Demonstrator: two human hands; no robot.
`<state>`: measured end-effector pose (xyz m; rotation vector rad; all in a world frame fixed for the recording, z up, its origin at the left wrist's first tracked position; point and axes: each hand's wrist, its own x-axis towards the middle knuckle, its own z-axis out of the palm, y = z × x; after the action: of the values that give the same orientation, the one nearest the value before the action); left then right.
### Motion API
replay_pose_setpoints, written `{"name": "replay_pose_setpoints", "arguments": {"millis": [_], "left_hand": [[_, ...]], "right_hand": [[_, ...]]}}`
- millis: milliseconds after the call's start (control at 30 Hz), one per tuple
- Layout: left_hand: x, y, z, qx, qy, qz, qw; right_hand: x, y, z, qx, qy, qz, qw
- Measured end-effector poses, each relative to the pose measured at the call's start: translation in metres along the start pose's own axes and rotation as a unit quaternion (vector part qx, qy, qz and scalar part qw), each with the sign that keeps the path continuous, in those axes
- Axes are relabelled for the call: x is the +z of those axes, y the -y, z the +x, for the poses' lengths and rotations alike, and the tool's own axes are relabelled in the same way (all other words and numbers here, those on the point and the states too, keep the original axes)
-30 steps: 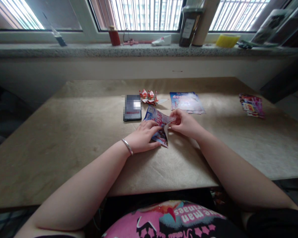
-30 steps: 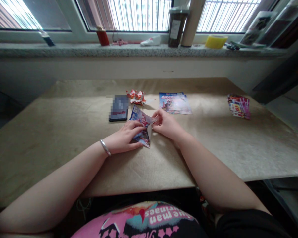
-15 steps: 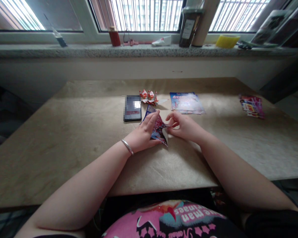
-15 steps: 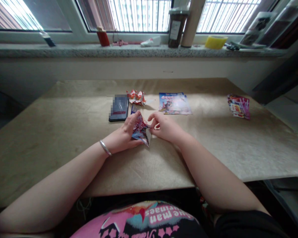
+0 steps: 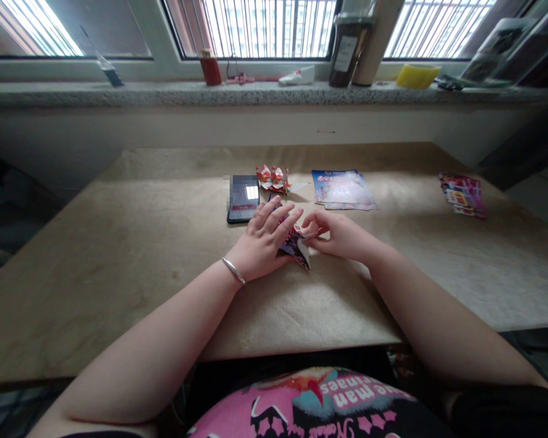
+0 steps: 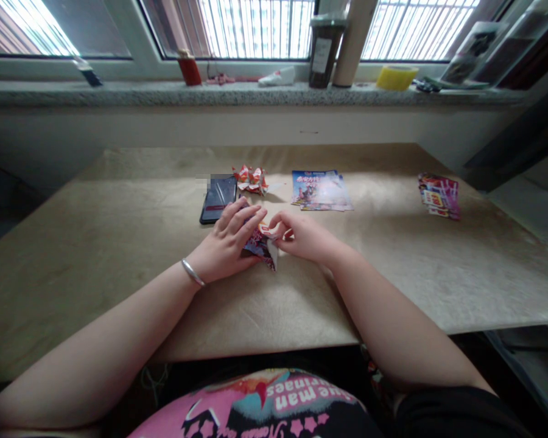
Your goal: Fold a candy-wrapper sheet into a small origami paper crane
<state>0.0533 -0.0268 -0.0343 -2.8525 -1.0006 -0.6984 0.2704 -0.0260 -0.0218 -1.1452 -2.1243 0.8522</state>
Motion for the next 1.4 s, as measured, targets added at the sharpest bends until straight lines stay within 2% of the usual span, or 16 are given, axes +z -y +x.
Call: {"name": "replay_pose_setpoints", "arguments": {"millis": [200, 433, 567, 800, 1100, 1400], "left_hand": [[0.004, 0.002, -0.001, -0.011, 0.025, -0.017, 0.999], [-0.004, -0.002, 0.004, -0.024, 0.019, -0.009, 0.999], [-0.007, -0.004, 0.005, -0.040, 0.009, -0.013, 0.999], [-0.007, -0.005, 0.004, -0.045, -0.013, -0.020, 0.999], [-0.007, -0.003, 0.005, -0.035, -0.086, -0.010, 0.996], [-0.007, -0.002, 0.007, -0.055, -0.128, -0.034, 0.990]], "right_hand": [[0.002, 0.002, 0.000, 0.031, 0.007, 0.091, 0.995], [0.006, -0.008, 0.005, 0.086, -0.044, 0.166, 0.981], [0.007, -0.007, 0.005, 0.095, -0.047, 0.200, 0.974], [0.010, 0.000, 0.005, 0.072, -0.060, 0.216, 0.972], [0.014, 0.001, 0.002, 0.028, -0.077, 0.215, 0.973], [0.018, 0.005, 0.002, 0.010, -0.093, 0.248, 0.964]]}}
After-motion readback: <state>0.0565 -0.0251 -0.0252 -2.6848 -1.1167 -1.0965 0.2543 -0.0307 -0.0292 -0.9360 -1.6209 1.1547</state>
